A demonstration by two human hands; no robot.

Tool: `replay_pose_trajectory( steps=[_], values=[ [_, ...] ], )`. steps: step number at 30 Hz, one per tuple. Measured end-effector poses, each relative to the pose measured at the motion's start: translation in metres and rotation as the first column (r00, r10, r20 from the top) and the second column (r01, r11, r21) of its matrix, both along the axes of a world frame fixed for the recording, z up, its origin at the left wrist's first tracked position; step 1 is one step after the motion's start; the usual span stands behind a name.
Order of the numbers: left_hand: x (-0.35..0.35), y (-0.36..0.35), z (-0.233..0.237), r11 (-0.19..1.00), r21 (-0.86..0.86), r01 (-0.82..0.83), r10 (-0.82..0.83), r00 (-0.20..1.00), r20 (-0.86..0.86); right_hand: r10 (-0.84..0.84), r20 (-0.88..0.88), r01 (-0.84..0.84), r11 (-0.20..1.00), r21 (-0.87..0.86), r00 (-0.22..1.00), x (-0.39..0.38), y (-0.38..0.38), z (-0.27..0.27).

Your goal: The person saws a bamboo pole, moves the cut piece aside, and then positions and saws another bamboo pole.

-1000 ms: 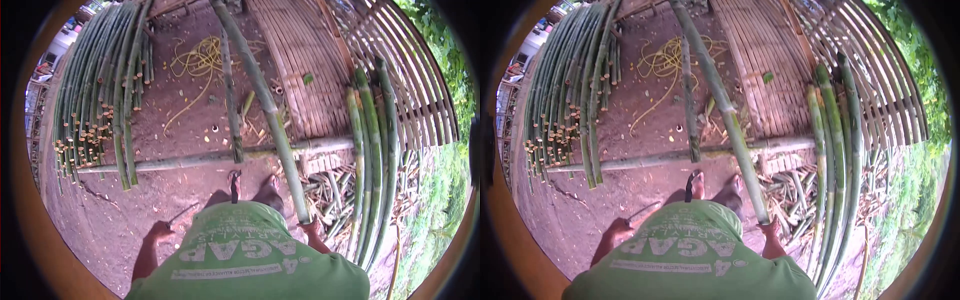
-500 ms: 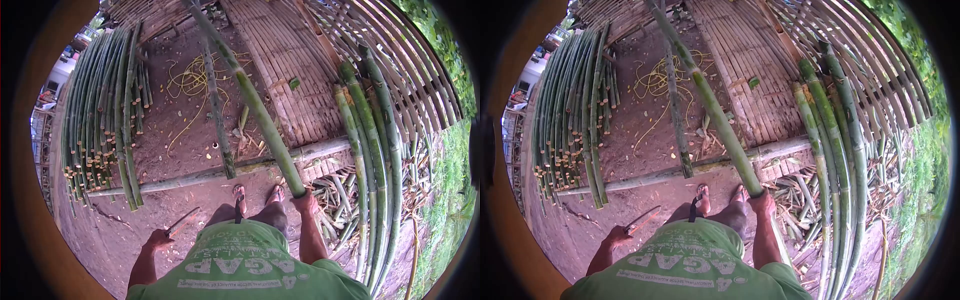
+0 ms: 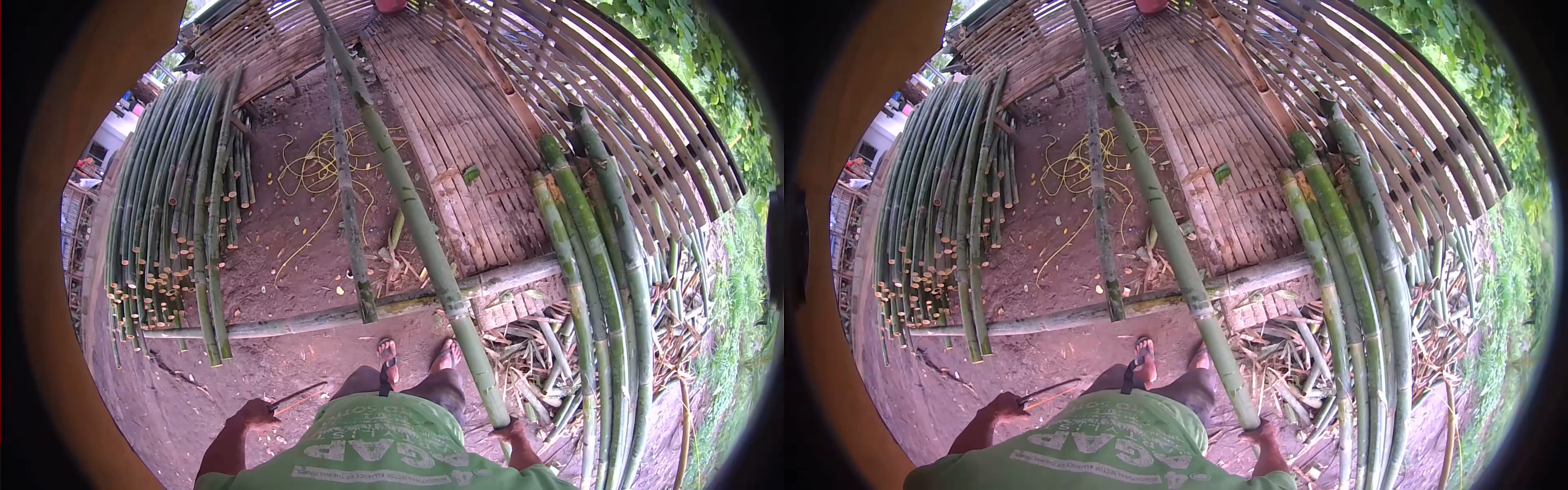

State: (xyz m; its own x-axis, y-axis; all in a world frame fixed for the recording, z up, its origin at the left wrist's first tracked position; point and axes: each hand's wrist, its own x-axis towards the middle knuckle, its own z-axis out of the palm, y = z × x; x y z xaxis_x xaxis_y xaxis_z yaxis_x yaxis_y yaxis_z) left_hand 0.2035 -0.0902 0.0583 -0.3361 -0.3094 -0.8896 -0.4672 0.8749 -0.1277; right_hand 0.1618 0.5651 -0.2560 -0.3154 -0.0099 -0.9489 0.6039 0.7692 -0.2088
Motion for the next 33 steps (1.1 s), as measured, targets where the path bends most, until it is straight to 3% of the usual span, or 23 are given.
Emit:
replay_pose_trajectory(
  steps=[3, 6, 8, 10, 16, 22, 24, 27, 29, 33],
  values=[
    [-0.009, -0.008, -0.006, 0.997, 0.026, 0.073, -0.073, 0.997, 0.030, 0.079, -0.011, -0.078, 0.992, 0.102, 0.997, -0.001, -0.002, 0.000],
    [-0.024, 0.001, 0.016, 0.978, -0.001, -0.210, 0.209, 0.974, 0.083, 0.077, -0.067, -0.070, 0.993, 0.096, 0.995, -0.020, -0.028, 0.018],
    [-0.013, -0.009, 0.005, 0.986, 0.006, -0.164, 0.164, 0.986, 0.003, 0.125, -0.109, -0.112, 0.987, 0.115, 0.986, -0.030, -0.044, 0.004],
    [-0.018, -0.001, 0.016, 0.988, -0.007, -0.155, 0.155, 0.987, -0.034, 0.121, -0.133, -0.106, 0.988, 0.112, 0.984, -0.059, -0.074, 0.042],
    [-0.005, -0.004, 0.005, 1.000, 0.019, -0.020, 0.024, 0.981, -0.193, 0.074, -0.254, -0.058, 0.996, 0.070, 0.964, -0.094, -0.128, 0.067],
    [0.030, -0.021, -0.030, 0.988, 0.130, -0.081, 0.113, 0.959, -0.261, 0.030, -0.261, -0.002, 0.994, 0.105, 0.965, -0.100, -0.161, 0.095],
    [0.042, -0.027, -0.033, 0.981, 0.168, -0.100, 0.149, 0.940, -0.307, 0.137, -0.181, -0.112, 0.984, 0.139, 0.974, -0.101, -0.163, 0.082],
    [0.054, -0.044, -0.026, 0.977, 0.206, -0.053, 0.127, 0.921, -0.368, 0.183, -0.261, -0.167, 0.982, 0.082, 0.948, -0.105, -0.176, 0.075],
    [0.049, -0.057, -0.008, 0.960, 0.245, -0.132, 0.209, 0.923, -0.324, 0.159, -0.362, -0.172, 0.985, -0.003, 0.918, -0.107, -0.186, 0.075],
    [0.018, -0.084, 0.048, 0.958, 0.253, -0.133, 0.214, 0.920, -0.328, 0.232, -0.204, -0.219, 0.972, 0.082, 0.951, -0.140, -0.245, 0.123]
  ],
)
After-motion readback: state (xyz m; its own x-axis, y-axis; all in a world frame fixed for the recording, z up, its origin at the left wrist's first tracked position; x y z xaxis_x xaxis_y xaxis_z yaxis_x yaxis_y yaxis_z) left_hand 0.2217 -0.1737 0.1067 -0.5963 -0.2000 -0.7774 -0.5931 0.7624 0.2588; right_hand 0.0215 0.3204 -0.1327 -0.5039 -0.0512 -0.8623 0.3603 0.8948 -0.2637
